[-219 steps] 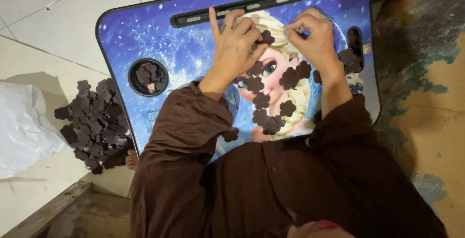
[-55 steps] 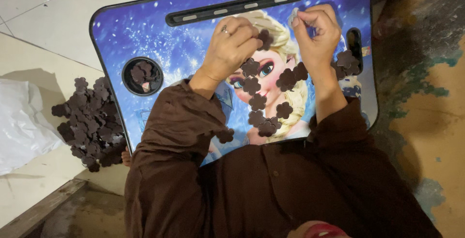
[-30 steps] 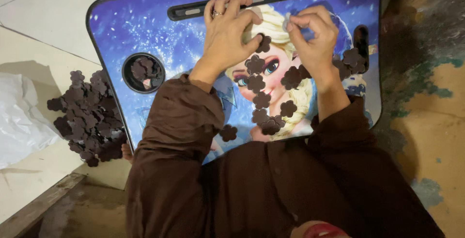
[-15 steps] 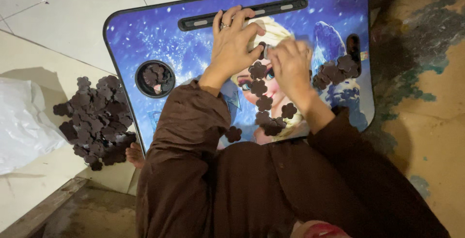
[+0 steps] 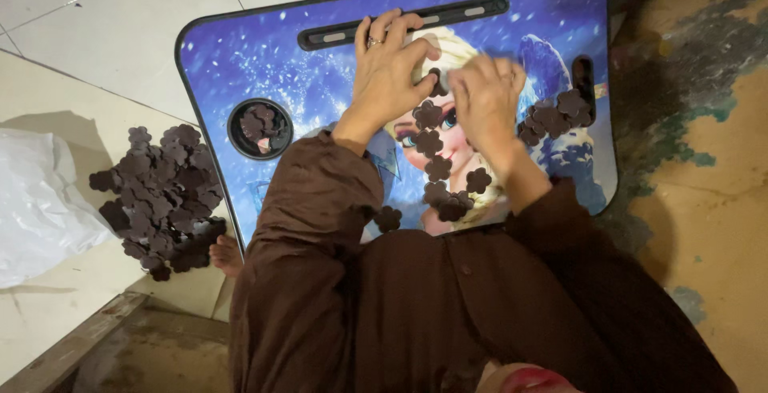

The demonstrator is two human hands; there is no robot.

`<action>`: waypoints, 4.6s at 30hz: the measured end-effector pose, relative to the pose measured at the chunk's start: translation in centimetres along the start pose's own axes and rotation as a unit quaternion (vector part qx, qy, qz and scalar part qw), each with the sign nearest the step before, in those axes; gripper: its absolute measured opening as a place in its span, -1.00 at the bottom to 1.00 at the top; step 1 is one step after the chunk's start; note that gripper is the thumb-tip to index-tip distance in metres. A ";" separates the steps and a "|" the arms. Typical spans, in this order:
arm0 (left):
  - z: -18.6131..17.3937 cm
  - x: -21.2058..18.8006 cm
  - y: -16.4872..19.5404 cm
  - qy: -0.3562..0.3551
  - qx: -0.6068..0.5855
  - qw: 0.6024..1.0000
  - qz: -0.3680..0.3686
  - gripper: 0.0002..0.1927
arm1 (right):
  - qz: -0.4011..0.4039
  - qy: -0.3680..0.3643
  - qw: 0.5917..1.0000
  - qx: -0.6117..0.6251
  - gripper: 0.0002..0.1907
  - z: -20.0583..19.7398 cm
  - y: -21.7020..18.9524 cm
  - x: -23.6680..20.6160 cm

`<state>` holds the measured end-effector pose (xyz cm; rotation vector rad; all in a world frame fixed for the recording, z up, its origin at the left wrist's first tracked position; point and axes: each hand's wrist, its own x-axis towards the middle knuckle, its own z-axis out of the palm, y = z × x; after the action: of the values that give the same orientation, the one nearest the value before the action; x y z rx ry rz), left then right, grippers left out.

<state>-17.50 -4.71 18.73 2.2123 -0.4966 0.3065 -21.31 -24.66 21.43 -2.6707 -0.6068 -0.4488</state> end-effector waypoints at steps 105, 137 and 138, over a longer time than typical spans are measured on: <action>6.2 -0.3 10.5 0.059 -0.424 0.890 -0.155 -0.71 | 0.204 0.049 0.788 0.578 -0.79 -5.2 3.6 -1.7; 6.2 0.5 5.6 -0.075 -0.642 0.758 -0.089 -0.74 | 0.207 -0.113 0.512 0.826 -0.89 -2.7 8.2 -2.5; 6.0 0.4 5.5 -0.089 -0.625 0.770 -0.090 -0.74 | 0.189 -0.131 0.497 0.837 -0.91 -2.7 8.3 -2.7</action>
<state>-19.36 -12.68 18.85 0.9387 -0.3909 -0.3050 -20.37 -33.76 20.49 -0.7885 -0.1762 0.5392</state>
